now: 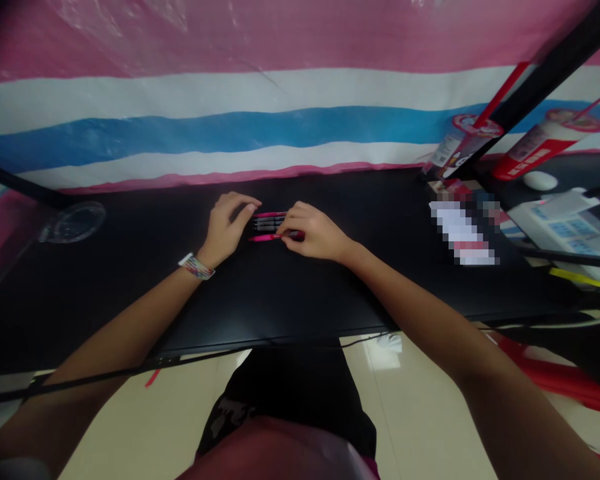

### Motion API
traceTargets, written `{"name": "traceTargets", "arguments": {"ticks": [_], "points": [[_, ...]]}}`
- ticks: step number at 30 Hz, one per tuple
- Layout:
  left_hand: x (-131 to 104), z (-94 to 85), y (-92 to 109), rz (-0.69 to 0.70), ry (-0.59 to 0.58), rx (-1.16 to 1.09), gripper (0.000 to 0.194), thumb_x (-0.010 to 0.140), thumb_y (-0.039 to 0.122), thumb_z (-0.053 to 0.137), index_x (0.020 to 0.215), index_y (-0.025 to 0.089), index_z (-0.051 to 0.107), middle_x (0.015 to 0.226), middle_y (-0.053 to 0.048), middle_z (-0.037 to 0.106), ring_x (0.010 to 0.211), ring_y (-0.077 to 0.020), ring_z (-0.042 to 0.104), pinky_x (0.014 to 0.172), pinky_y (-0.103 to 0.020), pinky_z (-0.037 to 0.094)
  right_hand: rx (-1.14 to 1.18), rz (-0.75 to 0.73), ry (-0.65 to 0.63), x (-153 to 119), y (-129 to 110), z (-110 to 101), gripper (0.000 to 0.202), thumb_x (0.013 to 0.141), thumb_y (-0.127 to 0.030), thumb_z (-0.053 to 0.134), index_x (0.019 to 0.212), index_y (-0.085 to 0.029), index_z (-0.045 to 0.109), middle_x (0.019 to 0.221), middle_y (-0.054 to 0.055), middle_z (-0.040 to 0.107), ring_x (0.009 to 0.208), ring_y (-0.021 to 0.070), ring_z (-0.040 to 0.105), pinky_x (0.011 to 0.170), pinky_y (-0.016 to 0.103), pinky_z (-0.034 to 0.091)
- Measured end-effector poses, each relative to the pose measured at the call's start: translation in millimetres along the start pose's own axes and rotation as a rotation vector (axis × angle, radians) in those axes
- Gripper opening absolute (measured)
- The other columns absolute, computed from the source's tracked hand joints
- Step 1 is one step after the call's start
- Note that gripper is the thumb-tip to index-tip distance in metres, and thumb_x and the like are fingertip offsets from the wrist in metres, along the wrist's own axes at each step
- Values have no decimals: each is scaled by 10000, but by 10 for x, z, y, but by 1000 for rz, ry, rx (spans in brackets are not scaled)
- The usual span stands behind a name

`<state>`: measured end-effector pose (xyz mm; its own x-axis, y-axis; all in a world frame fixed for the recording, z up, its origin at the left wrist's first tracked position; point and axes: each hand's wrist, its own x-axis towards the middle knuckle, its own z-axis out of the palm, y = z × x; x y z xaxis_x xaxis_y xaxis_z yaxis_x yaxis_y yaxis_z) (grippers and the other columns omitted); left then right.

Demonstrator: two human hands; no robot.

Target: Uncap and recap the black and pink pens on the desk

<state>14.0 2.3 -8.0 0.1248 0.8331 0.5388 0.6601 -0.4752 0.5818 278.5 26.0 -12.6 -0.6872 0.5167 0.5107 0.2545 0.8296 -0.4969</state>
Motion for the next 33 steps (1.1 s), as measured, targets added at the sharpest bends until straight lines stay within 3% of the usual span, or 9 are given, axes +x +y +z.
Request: {"name": "traceTargets", "arguments": {"ticks": [5,13,20,25,27,29,30,31,33], "points": [[-34,-15,99,113,-108,42,138,1027,424,771,1073,317,846,1045,-30,836,1087,-301,703,1054,-512,490,88,184,217,24,15,-65,146,989,-395,758,1045,-303,856,1044,62,799,956,267,736,900,449,607],[-30,3,72,95,-37,-5,122,1030,421,779,1046,318,843,1022,-35,839,1026,-294,709,1019,-517,531,485,436,247,10,108,-253,303,862,-546,937,979,-271,883,995,56,843,912,246,762,874,417,639],[-37,-18,99,93,-74,8,378,1113,553,610,901,266,734,883,-47,762,937,-278,663,937,-481,531,632,469,317,0,220,-179,346,777,-511,1018,989,-270,892,1027,59,858,903,241,791,870,435,686],[-44,-19,82,67,-82,-49,588,1177,500,469,661,251,601,690,-27,667,884,-261,671,968,-489,520,641,456,330,-9,244,-122,279,771,-428,1023,955,-266,890,1062,62,862,985,255,809,957,462,686],[-40,-16,71,36,-54,-84,458,1144,480,570,760,262,689,736,-15,702,889,-250,686,981,-479,534,648,458,332,-3,241,-114,263,788,-410,1009,978,-267,897,1061,57,862,960,244,803,930,455,687],[-32,-11,58,12,-23,-129,195,1059,454,732,986,278,774,901,-16,779,930,-242,712,981,-461,562,649,465,351,5,242,-113,255,792,-404,1001,984,-270,900,1045,50,860,913,229,788,897,447,686],[-26,-8,51,5,-8,-151,163,1017,435,791,1070,281,784,990,-24,803,951,-239,725,975,-451,576,648,468,365,9,244,-113,256,787,-406,1001,979,-272,899,1033,46,858,892,223,779,886,447,684],[-19,-6,44,0,2,-167,171,997,424,817,1083,279,789,1030,-31,813,959,-238,734,967,-445,585,645,473,378,13,247,-111,260,780,-412,1002,974,-273,897,1020,42,856,874,219,770,880,449,683],[-7,-3,31,-13,-7,-181,227,1056,439,744,917,264,785,908,-30,803,898,-229,737,950,-441,589,637,483,392,18,252,-106,274,770,-425,1002,968,-272,891,995,38,850,848,216,756,872,459,682]]}}
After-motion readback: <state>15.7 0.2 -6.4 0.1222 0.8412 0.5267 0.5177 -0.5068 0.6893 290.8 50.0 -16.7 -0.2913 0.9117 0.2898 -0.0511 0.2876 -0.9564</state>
